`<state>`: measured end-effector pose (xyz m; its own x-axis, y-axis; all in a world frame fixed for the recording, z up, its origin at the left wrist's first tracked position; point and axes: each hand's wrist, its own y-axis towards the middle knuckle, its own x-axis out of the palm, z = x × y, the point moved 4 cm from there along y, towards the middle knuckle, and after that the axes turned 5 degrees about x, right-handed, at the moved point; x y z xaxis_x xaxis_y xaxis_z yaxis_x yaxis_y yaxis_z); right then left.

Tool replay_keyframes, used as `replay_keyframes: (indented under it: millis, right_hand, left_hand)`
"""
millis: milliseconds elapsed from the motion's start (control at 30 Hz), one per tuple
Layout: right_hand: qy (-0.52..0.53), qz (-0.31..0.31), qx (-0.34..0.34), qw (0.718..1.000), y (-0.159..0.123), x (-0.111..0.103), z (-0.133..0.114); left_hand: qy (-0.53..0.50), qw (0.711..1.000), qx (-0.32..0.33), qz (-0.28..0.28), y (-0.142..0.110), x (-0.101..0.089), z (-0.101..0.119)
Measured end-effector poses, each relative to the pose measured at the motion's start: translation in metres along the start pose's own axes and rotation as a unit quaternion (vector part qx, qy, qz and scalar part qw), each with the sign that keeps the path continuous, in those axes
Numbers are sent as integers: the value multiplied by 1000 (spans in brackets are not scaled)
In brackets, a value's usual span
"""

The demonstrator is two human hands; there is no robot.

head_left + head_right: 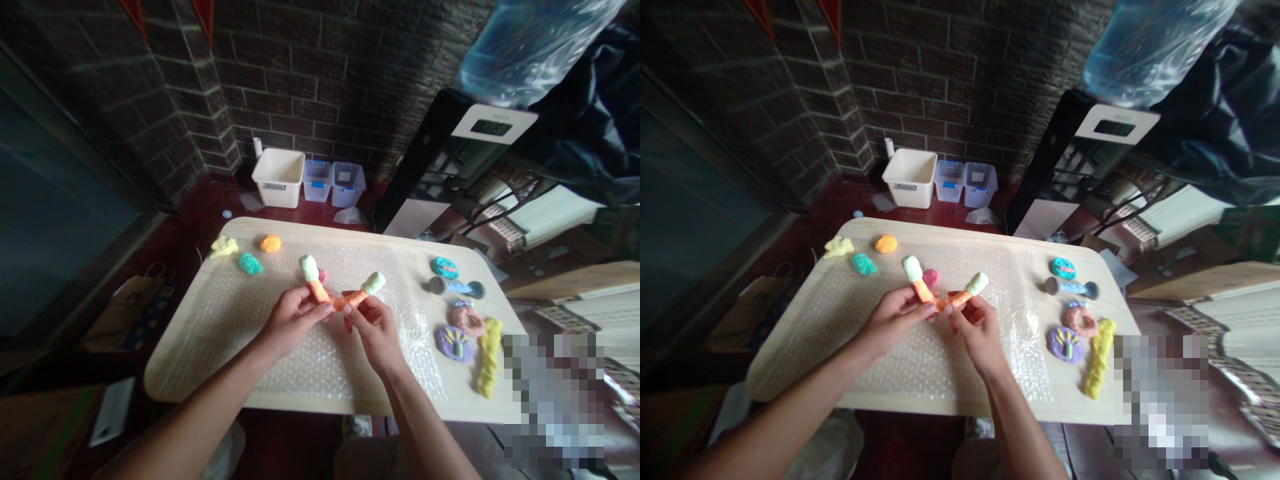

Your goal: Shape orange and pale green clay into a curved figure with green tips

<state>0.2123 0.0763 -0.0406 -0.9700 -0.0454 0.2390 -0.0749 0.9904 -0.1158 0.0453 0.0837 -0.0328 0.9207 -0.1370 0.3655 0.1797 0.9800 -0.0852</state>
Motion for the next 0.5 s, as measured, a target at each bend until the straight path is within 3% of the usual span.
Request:
replay_keyframes:
  millis: [300, 500]
  right_hand:
    - [48, -33, 4, 998, -1, 9, -1]
    - [137, -34, 73, 987, -1, 10, 1]
  left_hand:
    - [-3, 1000, -4, 25, 1, 1, -3]
    - [-37, 999, -13, -31, -2, 7, -2]
